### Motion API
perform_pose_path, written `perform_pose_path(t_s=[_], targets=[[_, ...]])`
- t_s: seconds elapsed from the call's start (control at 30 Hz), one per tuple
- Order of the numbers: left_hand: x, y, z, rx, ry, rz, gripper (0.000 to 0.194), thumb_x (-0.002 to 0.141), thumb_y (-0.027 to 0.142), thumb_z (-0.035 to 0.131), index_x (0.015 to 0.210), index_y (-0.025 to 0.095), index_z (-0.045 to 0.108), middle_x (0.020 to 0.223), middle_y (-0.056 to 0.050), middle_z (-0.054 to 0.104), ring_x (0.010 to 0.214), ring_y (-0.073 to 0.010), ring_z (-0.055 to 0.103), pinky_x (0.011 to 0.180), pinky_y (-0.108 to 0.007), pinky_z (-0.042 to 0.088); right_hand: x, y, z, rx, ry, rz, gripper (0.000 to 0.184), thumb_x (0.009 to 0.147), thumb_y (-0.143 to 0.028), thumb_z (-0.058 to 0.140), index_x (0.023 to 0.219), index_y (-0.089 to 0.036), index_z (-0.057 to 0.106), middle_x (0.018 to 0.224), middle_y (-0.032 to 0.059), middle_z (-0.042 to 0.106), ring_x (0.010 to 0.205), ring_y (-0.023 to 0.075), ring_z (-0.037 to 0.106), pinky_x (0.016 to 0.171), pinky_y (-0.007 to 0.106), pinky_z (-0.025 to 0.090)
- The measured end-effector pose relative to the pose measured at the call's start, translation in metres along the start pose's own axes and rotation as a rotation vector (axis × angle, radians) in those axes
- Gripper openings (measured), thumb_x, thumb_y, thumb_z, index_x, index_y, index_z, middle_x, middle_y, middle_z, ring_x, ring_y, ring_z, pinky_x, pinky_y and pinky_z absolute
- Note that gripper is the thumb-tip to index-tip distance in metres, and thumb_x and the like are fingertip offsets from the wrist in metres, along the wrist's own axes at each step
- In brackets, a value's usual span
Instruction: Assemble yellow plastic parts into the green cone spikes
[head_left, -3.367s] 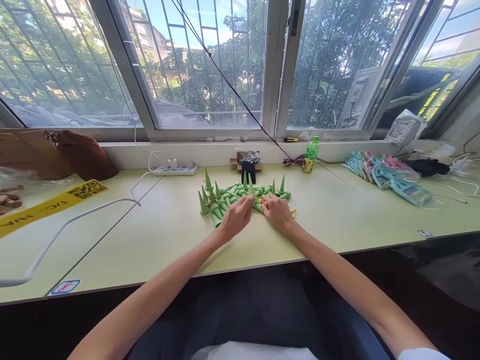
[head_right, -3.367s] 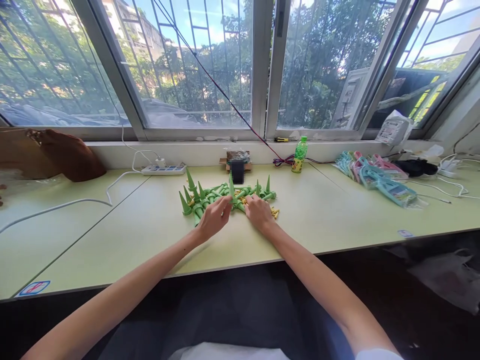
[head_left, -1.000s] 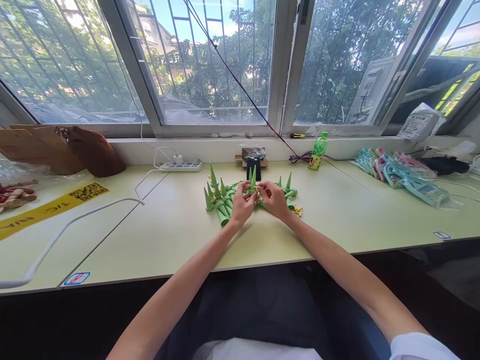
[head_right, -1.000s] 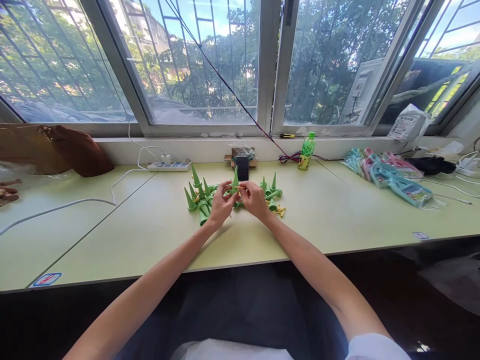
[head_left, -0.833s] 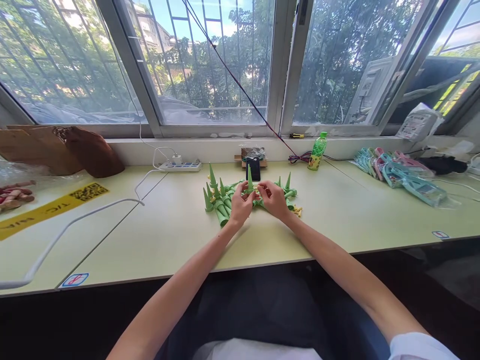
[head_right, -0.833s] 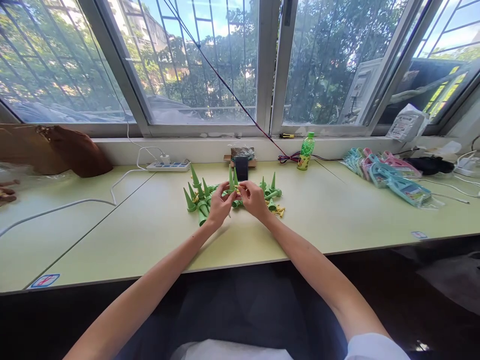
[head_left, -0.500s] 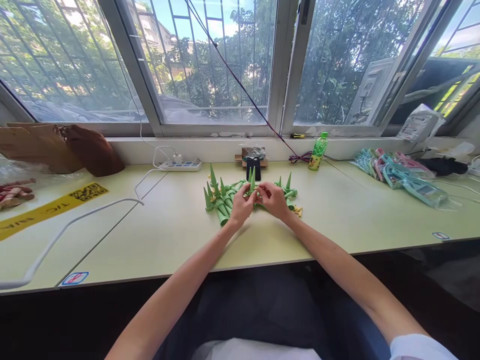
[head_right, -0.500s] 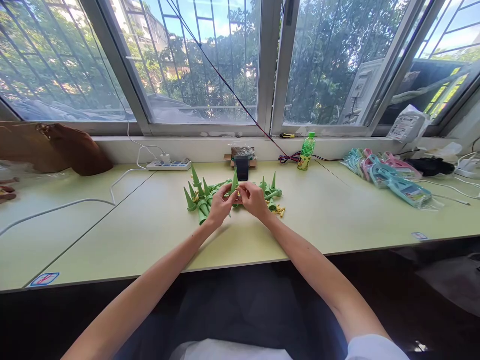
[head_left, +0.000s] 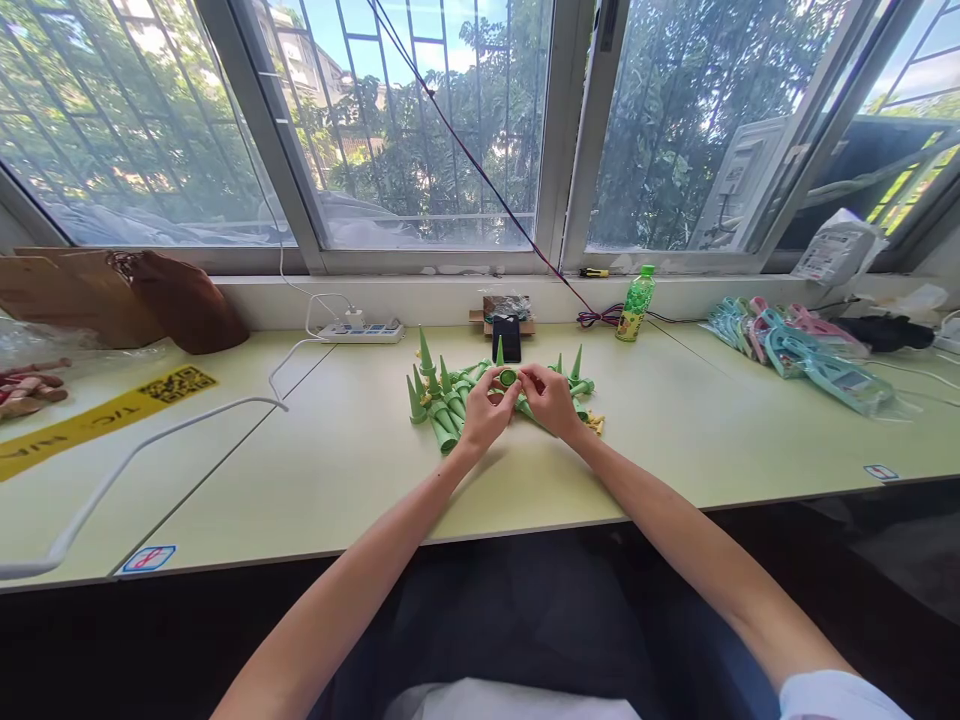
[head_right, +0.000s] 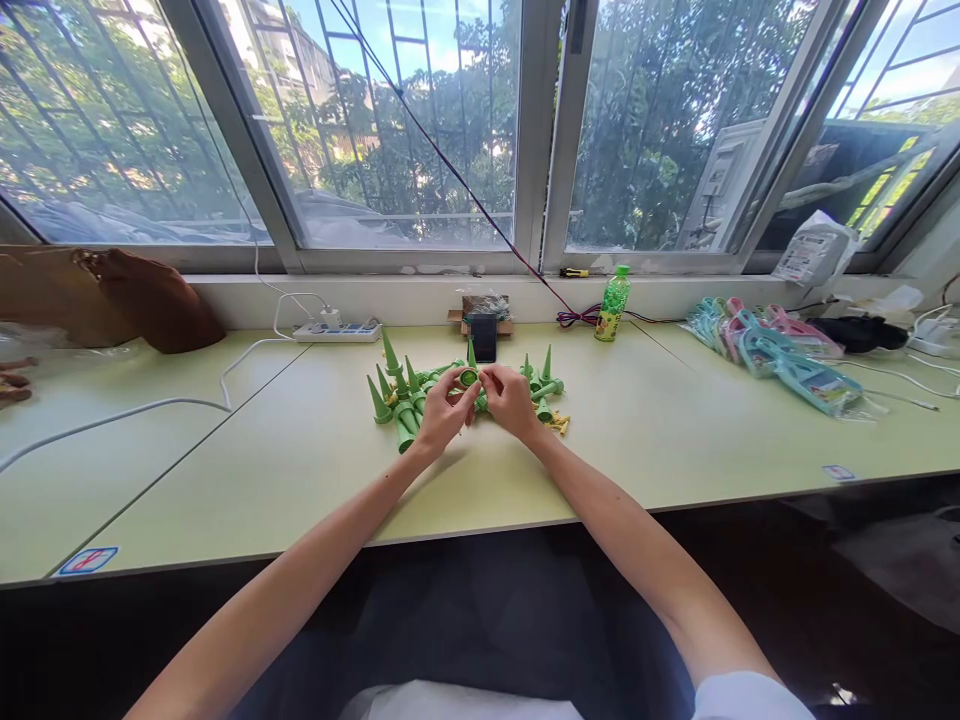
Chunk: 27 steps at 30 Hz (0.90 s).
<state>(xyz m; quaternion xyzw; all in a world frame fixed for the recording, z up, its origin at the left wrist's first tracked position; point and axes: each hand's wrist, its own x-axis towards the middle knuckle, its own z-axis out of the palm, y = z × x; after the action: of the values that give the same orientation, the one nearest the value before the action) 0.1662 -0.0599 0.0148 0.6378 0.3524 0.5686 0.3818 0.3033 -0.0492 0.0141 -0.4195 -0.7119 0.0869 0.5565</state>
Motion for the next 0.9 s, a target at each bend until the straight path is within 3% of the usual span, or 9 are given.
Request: perform_pose_path(t_s=[0.33,0.57,0.9], targets=[[-0.0004,0.0033,-0.0003,0.001,0.016,-0.032,0.038,0.082,0.043,0.069,0.112,0.021,0.061,0.084,0.000,0.055,0.047,-0.0067,0.058,0.037,-0.018,0.043,-0.0009,-0.0005,-0.0016,0.046,-0.008,0.010,0.026,0.094,-0.035,0.049,0.089,-0.018,0.069,0.073,0.0029,0.066,0.062,0.0161,0.055,0.061,0.027,0.044],[0.0019,-0.0027,-0.0012,-0.037,0.004,-0.015,0.033,0.090,0.049,0.057,0.108,0.021,0.062,0.078,-0.001,0.057,0.050,-0.0094,0.058,0.039,-0.019,0.047,-0.0004,-0.0016,-0.0015,0.047,-0.013,0.000,0.026,0.092,-0.036,0.053,0.092,-0.018,0.072,0.078,0.0054,0.069,0.063,0.0168,0.056,0.061,0.029,0.046],[0.0025,-0.0031,0.0007,-0.002,0.055,-0.047,0.047,0.083,0.036,0.069,0.125,0.022,0.052,0.111,-0.009,0.059,0.058,-0.0079,0.062,0.040,-0.019,0.051,-0.0002,0.0041,0.0010,0.048,-0.003,0.008,0.024,0.091,-0.034,0.053,0.091,-0.018,0.071,0.083,0.0076,0.071,0.065,0.0181,0.060,0.064,0.031,0.049]])
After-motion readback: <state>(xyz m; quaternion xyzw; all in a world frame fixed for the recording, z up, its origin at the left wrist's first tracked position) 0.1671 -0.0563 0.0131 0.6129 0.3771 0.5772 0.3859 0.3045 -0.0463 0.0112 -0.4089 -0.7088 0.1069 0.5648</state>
